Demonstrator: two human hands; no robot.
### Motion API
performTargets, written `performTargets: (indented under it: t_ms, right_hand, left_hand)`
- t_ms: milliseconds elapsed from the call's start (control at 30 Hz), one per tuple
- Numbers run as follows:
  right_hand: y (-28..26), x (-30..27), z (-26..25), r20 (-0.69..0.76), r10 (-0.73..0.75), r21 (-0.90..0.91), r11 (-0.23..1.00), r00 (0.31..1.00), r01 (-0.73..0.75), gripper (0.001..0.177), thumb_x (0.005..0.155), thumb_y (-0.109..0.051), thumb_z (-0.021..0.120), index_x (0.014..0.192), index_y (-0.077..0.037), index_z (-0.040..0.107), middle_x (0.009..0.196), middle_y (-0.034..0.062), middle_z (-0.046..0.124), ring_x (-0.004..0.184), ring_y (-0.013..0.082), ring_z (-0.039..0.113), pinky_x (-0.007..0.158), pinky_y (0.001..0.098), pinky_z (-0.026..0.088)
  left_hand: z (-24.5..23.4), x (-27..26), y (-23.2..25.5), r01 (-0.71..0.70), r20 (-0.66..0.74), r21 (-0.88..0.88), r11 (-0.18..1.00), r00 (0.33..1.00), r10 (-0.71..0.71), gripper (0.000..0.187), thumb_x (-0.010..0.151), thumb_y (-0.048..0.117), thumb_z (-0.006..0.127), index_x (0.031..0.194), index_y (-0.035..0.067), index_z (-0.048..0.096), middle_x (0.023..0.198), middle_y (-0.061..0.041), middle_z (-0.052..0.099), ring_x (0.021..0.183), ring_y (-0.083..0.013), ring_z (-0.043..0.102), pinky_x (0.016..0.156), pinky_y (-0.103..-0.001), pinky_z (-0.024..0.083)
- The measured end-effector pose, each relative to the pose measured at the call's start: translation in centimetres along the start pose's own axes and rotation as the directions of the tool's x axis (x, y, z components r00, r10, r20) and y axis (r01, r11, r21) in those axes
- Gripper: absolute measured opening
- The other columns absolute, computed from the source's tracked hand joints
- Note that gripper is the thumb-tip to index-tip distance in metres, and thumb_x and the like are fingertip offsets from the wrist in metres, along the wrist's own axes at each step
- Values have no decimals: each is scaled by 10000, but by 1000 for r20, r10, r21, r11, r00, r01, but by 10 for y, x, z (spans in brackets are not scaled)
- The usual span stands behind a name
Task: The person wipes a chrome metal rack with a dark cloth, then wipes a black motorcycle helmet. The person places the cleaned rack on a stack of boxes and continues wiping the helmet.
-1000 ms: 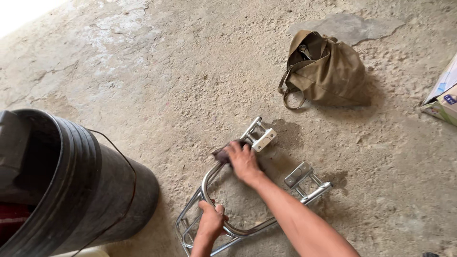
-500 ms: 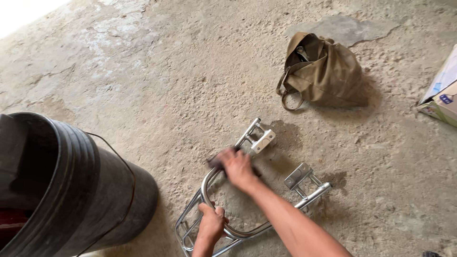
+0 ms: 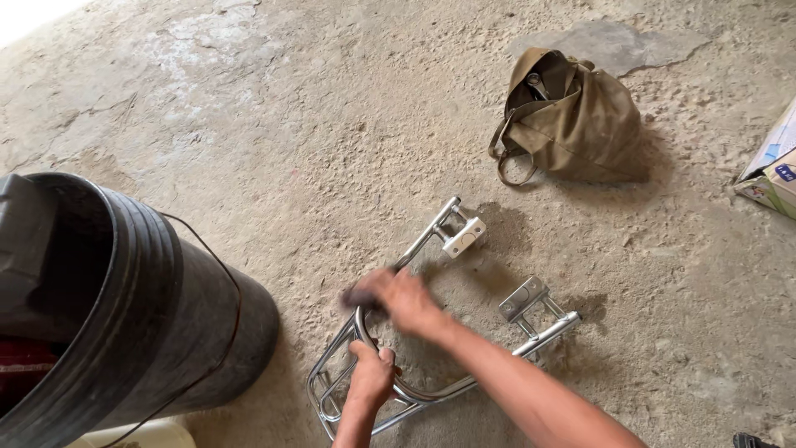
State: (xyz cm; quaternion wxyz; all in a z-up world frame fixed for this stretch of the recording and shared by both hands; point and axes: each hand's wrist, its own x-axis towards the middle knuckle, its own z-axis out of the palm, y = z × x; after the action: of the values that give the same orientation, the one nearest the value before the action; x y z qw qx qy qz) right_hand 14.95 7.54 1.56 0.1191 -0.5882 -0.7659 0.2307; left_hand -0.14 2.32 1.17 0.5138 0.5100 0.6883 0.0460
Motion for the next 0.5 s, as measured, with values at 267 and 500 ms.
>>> performTargets:
  t_ms: [267,500]
  right_hand:
    - [23,26,16,-166,308,79,951,937,-298,728,820,21,712,1463,-222,473,1601,85,332,1332,442,419,1121,566,382]
    - [-37,-23,4,1,-133,302,945,991,126,805,715,205,639,1349,-288,583,1585,29,382,1358,329,453,1124,439,420]
  left_hand:
    - [9,27,-25,-123,-40,62,990,991,126,479,1006,313,483,1230,-19,221,853,-236,775,738,-325,761,608,-390,583]
    - [11,44,-42,-126,89,-56,990,987,130,514,1043,415,497,1229,-61,431,887,-190,754,679,-326,784,498,-395,630]
